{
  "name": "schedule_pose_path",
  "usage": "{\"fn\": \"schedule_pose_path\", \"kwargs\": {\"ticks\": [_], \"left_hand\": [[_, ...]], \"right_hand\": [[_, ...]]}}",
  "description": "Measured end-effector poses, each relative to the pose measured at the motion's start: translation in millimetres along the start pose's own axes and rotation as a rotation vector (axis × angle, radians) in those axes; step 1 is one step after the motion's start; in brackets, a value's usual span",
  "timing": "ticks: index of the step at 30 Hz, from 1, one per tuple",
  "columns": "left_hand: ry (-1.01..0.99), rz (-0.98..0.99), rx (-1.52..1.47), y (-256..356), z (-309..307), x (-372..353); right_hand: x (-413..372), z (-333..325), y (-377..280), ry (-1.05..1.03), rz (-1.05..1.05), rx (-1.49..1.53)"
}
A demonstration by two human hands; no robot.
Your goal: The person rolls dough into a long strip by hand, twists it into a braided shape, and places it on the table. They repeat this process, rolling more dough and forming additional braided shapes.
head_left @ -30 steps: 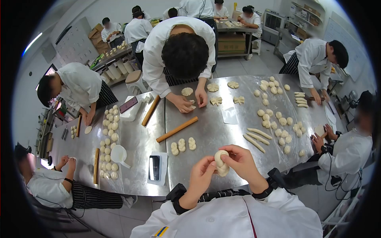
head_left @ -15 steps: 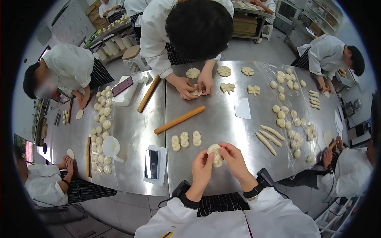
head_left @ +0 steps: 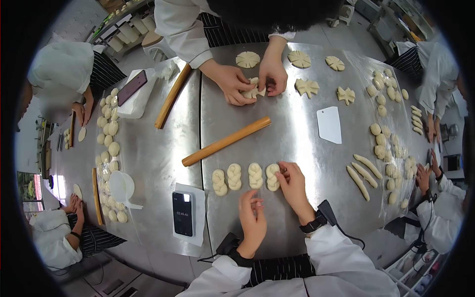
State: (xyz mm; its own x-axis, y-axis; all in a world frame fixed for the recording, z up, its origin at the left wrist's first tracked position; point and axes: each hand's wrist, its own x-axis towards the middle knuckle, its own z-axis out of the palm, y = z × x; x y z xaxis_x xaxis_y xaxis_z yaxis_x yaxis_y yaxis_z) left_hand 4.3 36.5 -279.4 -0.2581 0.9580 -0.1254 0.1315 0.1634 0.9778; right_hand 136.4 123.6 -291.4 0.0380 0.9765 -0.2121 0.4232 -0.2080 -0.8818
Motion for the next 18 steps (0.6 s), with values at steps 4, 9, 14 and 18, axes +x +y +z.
{"fn": "schedule_pose_path", "kwargs": {"ticks": [4,9,14,18], "left_hand": [[0.049,0.081,0.024,2,-21,-13],[0.034,0.109,0.013,11,-27,-24],[0.000,0.145,0.023,15,-28,-29],[-0.013,0.168,0.030,22,-24,-29]], "right_hand": [[-7,-15,8,0.179,-0.399,-0.393],[-23,-3,10,-0.186,-0.525,-0.774],[-22,6,10,-0.192,-0.499,-0.811],[-27,6,2,-0.112,-0.505,-0.776]]}}
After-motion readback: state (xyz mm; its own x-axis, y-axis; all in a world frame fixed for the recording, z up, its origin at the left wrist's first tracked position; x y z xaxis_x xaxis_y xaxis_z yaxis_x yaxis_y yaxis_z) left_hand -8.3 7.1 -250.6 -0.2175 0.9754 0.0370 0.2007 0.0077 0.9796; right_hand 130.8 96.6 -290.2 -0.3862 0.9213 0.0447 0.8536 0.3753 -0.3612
